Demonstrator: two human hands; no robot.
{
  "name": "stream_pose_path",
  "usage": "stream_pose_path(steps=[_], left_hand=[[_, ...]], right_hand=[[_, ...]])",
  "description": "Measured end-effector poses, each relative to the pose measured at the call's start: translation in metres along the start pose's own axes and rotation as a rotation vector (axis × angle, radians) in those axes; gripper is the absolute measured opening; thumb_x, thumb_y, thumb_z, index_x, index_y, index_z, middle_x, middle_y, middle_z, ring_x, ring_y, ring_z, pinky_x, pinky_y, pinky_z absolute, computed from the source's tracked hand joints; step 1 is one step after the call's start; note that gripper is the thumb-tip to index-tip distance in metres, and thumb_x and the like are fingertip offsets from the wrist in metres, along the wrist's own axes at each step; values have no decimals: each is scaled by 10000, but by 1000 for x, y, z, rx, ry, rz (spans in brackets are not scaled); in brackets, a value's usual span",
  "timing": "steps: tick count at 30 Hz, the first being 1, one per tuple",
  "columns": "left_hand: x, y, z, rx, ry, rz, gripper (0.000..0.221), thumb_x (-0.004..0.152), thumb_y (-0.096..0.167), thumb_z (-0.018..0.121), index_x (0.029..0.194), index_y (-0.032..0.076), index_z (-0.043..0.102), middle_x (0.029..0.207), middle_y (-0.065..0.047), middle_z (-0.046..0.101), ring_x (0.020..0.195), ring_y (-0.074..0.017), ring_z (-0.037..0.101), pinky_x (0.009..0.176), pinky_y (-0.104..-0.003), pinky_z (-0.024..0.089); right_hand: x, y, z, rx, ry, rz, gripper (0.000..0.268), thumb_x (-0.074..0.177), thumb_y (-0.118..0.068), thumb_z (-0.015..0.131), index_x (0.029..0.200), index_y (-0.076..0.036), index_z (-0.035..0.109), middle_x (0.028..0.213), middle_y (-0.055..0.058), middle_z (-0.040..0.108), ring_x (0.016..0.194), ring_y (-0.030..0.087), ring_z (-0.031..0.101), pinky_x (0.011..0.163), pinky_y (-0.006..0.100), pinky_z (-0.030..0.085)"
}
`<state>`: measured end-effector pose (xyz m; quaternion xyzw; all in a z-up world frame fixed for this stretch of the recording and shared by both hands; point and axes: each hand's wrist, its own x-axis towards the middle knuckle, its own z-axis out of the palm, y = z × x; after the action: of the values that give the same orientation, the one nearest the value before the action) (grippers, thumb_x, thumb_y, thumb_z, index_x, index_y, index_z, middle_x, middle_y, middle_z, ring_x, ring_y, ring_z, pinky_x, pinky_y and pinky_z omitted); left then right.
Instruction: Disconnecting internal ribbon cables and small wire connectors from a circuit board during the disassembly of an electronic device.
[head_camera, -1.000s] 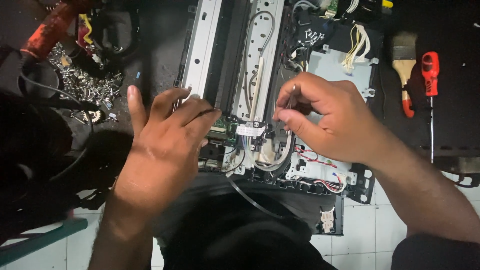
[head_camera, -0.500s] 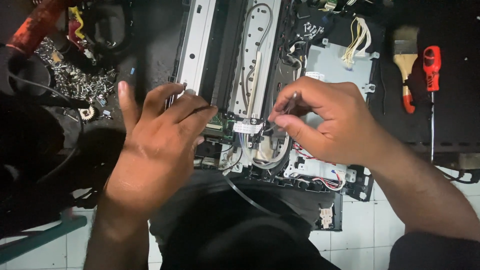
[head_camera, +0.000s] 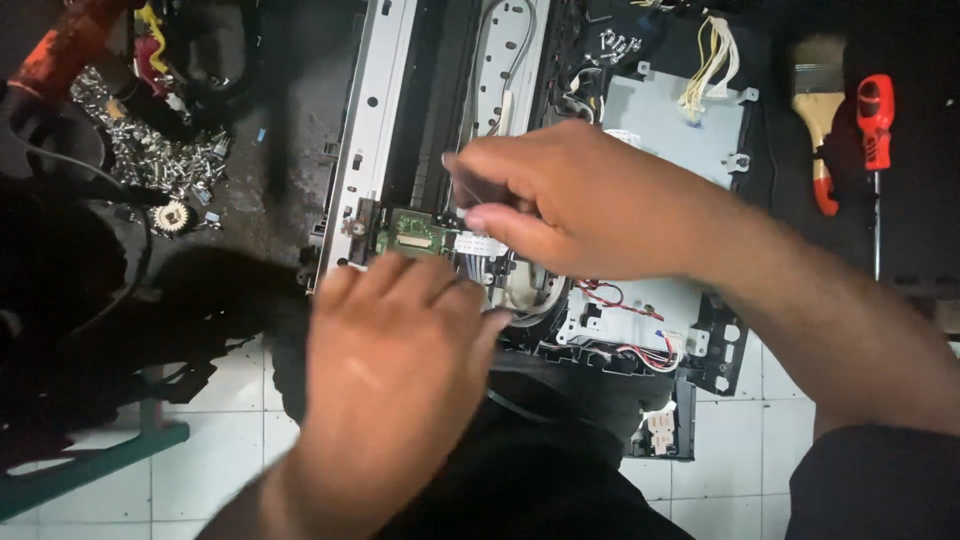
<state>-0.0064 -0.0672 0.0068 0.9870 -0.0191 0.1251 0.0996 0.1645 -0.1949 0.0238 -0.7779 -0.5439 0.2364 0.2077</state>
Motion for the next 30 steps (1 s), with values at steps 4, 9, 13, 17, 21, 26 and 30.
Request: stream_pose_path(steps=[4, 9, 13, 17, 21, 26, 30], left_hand=[[0, 24, 24, -40, 127, -121, 393, 832, 442, 908, 654, 152, 711, 660, -10, 623, 638, -231, 575, 621, -400, 349], [6, 28, 40, 30, 145, -134, 323, 855, 331, 844, 644, 157, 673, 612, 0, 570, 600, -236, 555, 593, -393, 344], [6, 29, 47, 71, 179, -131, 251, 812, 154, 780, 615, 146, 624, 579, 15, 526, 581, -214, 515, 599, -379, 317], [8, 27, 48, 17, 197, -121, 229, 787, 107, 749, 617, 145, 601, 590, 12, 532, 580, -216, 494, 609, -384, 287], [7, 27, 47, -13, 157, -132, 263, 827, 127, 767, 629, 132, 594, 622, 5, 562, 602, -239, 539, 624, -403, 319], [10, 29, 46, -1, 155, -113, 287, 833, 75, 747, 619, 137, 566, 601, 15, 527, 582, -220, 514, 624, -389, 317], [11, 30, 44, 9, 122, -123, 291, 834, 87, 754, 622, 147, 563, 602, 21, 529, 590, -217, 521, 636, -390, 312]], right_hand=[[5, 5, 2, 114, -15, 40, 112, 1047, -202, 593, 988, -107, 609, 642, 4, 616, 480, 128, 471, 513, 313, 362], [4, 5, 3, 162, 29, 44, 111, 1038, -191, 568, 1034, -91, 616, 774, 1, 724, 487, 125, 528, 517, 316, 391], [5, 10, 8, 176, 63, 46, 121, 1049, -190, 575, 965, -105, 590, 736, -13, 676, 522, 119, 500, 537, 311, 372], [-2, 12, -1, 211, 92, 37, 129, 1046, -163, 602, 932, -104, 591, 685, -15, 608, 536, 106, 459, 541, 299, 337], [-19, 21, -5, 154, 258, -66, 45, 1040, -113, 606, 1037, -68, 610, 817, 13, 658, 650, 125, 583, 631, 290, 457], [-25, 30, 3, 183, 338, -82, 73, 1040, -109, 654, 1034, -57, 604, 729, 9, 595, 624, 137, 541, 628, 299, 424], [-23, 31, 6, 229, 328, -127, 73, 1030, -105, 636, 990, -67, 589, 835, 2, 661, 705, 142, 598, 657, 300, 456]])
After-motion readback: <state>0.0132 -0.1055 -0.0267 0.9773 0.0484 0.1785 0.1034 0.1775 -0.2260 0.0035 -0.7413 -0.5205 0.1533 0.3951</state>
